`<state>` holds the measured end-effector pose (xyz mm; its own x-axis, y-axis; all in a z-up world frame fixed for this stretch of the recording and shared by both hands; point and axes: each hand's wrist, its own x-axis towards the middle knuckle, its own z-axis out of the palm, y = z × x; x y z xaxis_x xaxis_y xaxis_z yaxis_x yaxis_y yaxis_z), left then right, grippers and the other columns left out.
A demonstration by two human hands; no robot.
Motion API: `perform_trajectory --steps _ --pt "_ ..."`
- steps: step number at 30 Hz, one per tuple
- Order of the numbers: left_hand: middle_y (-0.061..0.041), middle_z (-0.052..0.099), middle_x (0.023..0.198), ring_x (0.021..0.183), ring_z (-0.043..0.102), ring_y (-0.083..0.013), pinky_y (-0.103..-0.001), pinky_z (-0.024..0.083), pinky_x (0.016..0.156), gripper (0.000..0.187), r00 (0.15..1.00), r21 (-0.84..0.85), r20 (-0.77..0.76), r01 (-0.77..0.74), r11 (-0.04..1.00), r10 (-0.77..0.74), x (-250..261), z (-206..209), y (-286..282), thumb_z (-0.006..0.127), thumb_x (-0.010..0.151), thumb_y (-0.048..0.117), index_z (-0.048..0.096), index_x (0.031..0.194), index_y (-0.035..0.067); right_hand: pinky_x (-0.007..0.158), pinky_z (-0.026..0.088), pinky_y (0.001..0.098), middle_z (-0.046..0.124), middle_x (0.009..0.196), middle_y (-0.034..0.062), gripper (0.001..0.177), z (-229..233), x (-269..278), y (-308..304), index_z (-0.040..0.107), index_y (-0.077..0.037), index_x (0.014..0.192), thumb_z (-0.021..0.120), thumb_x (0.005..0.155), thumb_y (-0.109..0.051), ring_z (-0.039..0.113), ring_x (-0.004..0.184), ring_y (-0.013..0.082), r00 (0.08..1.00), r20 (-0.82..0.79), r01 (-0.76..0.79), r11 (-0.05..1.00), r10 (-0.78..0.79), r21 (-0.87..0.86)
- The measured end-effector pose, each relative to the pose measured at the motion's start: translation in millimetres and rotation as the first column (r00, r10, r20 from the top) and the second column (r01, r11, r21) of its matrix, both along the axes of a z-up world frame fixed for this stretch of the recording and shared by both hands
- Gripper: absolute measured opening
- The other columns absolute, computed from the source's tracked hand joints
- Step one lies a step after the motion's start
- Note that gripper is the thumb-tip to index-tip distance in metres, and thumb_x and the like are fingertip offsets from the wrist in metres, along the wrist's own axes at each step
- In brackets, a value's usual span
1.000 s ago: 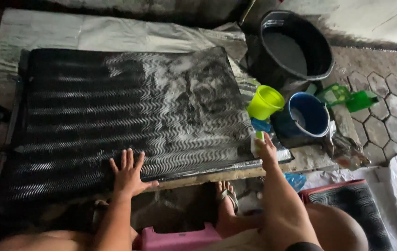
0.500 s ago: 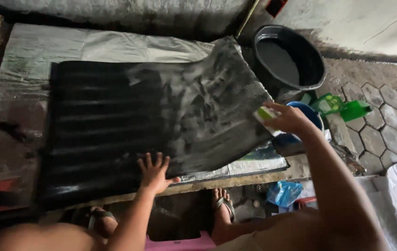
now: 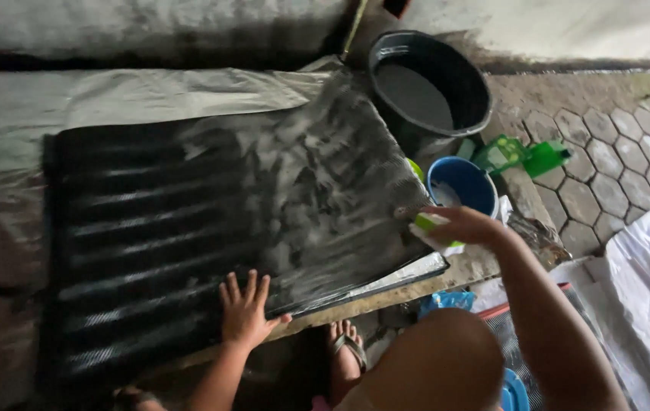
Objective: Scrubbing a black mat with a sponge and soapy water, rinsing it with a cup, and rolling it up.
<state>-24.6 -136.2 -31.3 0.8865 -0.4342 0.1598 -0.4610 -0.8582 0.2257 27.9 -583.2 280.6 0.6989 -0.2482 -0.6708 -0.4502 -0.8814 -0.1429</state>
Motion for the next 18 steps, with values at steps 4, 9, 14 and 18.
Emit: perform_trajectory --steps 4,9,14,18 --pt "-0.014 0.050 0.156 0.141 0.041 -0.0575 -0.072 0.032 0.112 0.112 0.990 0.004 0.142 -0.015 1.000 0.014 -3.7 10.6 0.8 0.055 0.066 0.097 0.051 0.148 0.021 0.083 0.053 0.0439 0.066 0.130 0.0162 0.073 4.3 2.8 -57.7 0.040 -0.024 0.161 0.064 0.092 -0.023 0.065 0.101 0.0327 0.796 0.196 0.483 0.796 -0.573 0.366" --pt "-0.011 0.039 0.164 0.151 0.032 -0.0507 -0.071 0.026 0.119 0.115 0.996 0.088 0.086 0.002 0.996 -0.010 -2.2 14.1 1.6 0.045 0.070 0.098 0.037 0.158 0.024 0.082 0.053 0.0404 0.060 0.137 0.0110 0.076 -161.2 37.9 -203.3 0.047 -0.021 0.156 0.075 0.086 -0.034 0.063 0.108 0.0246 0.463 0.539 0.635 0.688 -0.703 0.352" --pt "-0.009 0.033 0.169 0.157 0.025 -0.0456 -0.069 0.023 0.123 0.114 0.998 0.101 0.064 -0.002 0.995 -0.005 -1.3 17.3 -1.7 0.037 0.072 0.097 0.035 0.159 0.024 0.109 0.043 0.0528 0.055 0.147 0.0239 0.076 -223.7 73.8 -212.8 0.031 -0.022 0.159 0.056 0.090 -0.043 0.052 0.133 0.0478 0.836 0.221 0.543 0.815 -0.503 -0.202" --pt "-0.007 0.030 0.170 0.157 0.025 -0.0446 -0.069 0.023 0.122 0.111 0.999 0.100 0.038 -0.020 0.995 0.016 2.4 24.4 -3.6 0.043 0.072 0.095 0.037 0.158 0.026 0.107 0.048 0.0481 0.061 0.141 0.0236 0.080 -356.8 64.5 -327.8 0.046 -0.004 0.151 0.072 0.082 -0.036 0.058 0.130 0.0443 0.950 0.053 0.310 0.901 -0.309 -0.302"
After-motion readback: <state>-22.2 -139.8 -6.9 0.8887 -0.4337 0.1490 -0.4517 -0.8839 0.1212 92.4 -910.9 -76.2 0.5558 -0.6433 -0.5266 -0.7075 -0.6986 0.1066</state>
